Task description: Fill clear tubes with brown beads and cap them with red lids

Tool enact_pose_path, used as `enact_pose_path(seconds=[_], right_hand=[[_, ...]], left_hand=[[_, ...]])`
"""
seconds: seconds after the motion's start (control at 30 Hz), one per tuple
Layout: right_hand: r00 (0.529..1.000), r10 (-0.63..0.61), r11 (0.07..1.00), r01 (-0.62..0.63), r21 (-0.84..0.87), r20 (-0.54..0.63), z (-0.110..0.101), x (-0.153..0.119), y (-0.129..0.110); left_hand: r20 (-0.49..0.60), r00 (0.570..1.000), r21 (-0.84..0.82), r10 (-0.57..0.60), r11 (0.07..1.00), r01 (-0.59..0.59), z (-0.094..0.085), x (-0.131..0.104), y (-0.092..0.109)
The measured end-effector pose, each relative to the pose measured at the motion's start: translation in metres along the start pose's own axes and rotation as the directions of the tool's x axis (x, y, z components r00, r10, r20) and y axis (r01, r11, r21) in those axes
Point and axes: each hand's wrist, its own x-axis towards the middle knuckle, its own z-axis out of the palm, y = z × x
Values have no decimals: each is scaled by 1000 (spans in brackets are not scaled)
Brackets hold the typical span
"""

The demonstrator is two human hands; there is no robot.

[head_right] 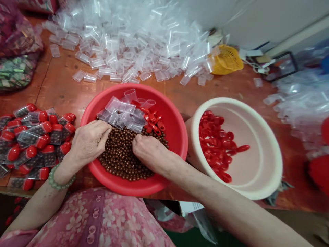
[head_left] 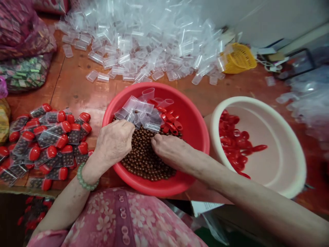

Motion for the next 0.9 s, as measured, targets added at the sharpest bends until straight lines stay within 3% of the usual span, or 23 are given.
enact_pose_path(seconds=[0.2, 0.33, 0.5, 0.63, 0.77, 0.83, 0.9], right_hand=[[981, -192, 955, 190, 226, -13, -5, 34, -10], [971, -225, 836, 236, 495, -83, -8, 49, -10], [958, -92, 603, 270, 750, -271, -2, 46, -8], [908, -5, 396, 387, 832, -420, -7, 35, -6], [876, 82, 285, 436, 854, -475, -16, 21, -1], [868, 125, 230, 446, 865, -481, -19, 14, 2], [846, 145, 211, 480, 851, -513, -20, 9, 4]], left_hand=[[18, 1000, -18, -17, 1000, 17, -1, -1, 2], [16, 1000, -11, -15, 1000, 15, -1, -1, 0], [-67, 995, -153, -69, 987, 58, 0, 0, -1], [-122, 982, -353, -142, 931, 91, -6, 0, -4], [108, 994, -655, -37, 749, 98, -18, -5, -9], [237, 970, -729, 61, 671, 136, -21, -8, -8], [297, 946, -767, 127, 622, 157, -18, -9, -4]])
